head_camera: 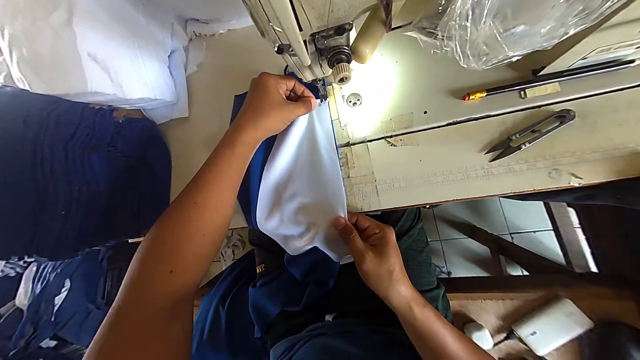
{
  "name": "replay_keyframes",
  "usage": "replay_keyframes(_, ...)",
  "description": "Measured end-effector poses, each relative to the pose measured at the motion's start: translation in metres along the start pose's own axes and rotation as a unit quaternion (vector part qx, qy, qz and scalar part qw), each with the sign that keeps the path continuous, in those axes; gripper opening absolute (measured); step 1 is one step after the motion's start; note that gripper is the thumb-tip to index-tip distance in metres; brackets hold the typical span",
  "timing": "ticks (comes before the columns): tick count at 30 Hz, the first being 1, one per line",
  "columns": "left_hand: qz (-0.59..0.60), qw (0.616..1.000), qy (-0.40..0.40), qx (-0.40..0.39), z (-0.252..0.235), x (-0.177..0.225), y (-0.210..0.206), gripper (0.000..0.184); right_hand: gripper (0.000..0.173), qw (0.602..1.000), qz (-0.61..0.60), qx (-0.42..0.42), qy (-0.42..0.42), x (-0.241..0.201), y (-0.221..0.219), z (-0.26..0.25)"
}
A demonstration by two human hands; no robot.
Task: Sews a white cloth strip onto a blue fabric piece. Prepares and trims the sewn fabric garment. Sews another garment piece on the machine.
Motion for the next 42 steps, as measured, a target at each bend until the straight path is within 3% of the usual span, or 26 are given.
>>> replay_keyframes(11,0.004,1.000,0.002,0.003,-0.001,-0.002,-0.001,0.016,0.018,1.000,-0.002,0.000,-0.004,0.003,-0.002,0.000)
replay_keyframes(15,-0.041,0.997,-0.036,0.047,0.005,0.008,0.002,0.023,0.018,1.000,0.008,0.002,-0.001,0.004,-0.003,0.004)
replay_keyframes(18,-0.117,0.985,-0.080,0.095,0.058,0.035,0.007,0.051,0.019,0.999,0.028,-0.014,-0.002,0.006,-0.003,0.017)
replay_keyframes(20,-0.105,0.983,-0.106,0.102,0.129,0.050,-0.009,0.057,0.020,0.998,0.060,-0.023,-0.016,0.011,-0.003,0.031)
replay_keyframes(23,-0.041,0.981,-0.160,0.104,0.234,0.051,-0.075,0.077,0.022,0.995,0.087,-0.039,-0.042,0.016,-0.005,0.049)
replay_keyframes(25,-0.058,0.979,-0.166,0.100,0.267,0.048,-0.118,0.082,0.025,0.993,0.101,-0.043,-0.044,0.011,-0.010,0.054)
replay_keyframes(27,-0.066,0.970,-0.175,0.158,0.276,0.042,-0.134,0.066,0.027,0.993,0.102,-0.055,-0.034,0.003,-0.021,0.055)
replay_keyframes(30,-0.049,0.945,-0.190,0.260,0.272,0.044,-0.116,0.022,0.033,0.988,0.106,-0.112,-0.032,-0.003,-0.034,0.059)
replay_keyframes(32,-0.046,0.936,-0.218,0.274,0.271,0.053,-0.101,0.016,0.040,0.980,0.155,-0.120,-0.033,0.004,-0.023,0.063)
replay_keyframes(35,-0.059,0.934,-0.243,0.253,0.270,0.064,-0.090,0.011,0.039,0.965,0.263,0.007,0.010,0.027,0.020,0.049)
replay_keyframes(37,-0.073,0.936,-0.253,0.232,0.272,0.065,-0.090,0.013,0.065,0.972,0.235,0.006,0.014,0.052,0.022,0.030)
replay_keyframes(38,-0.081,0.936,-0.258,0.225,0.273,0.065,-0.092,0.014,0.066,0.980,0.196,-0.002,0.016,0.062,0.016,0.023)
replay_keyframes(41,-0.113,0.938,-0.261,0.199,0.276,0.066,-0.099,0.016,0.011,0.999,0.042,-0.004,0.026,0.069,-0.001,0.027)
replay_keyframes(42,-0.121,0.939,-0.262,0.190,0.277,0.066,-0.101,0.017,0.006,0.999,0.014,-0.021,0.026,0.067,-0.005,0.035)
Point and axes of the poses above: each hand's wrist, its own z-axis away from the middle knuckle, its own y-axis out of the back of the hand, x = y × z, the point moved 10 cm from there along -z, towards the middle knuckle, and after that the axes turned 6 degrees about -x, right-handed, at the moved point
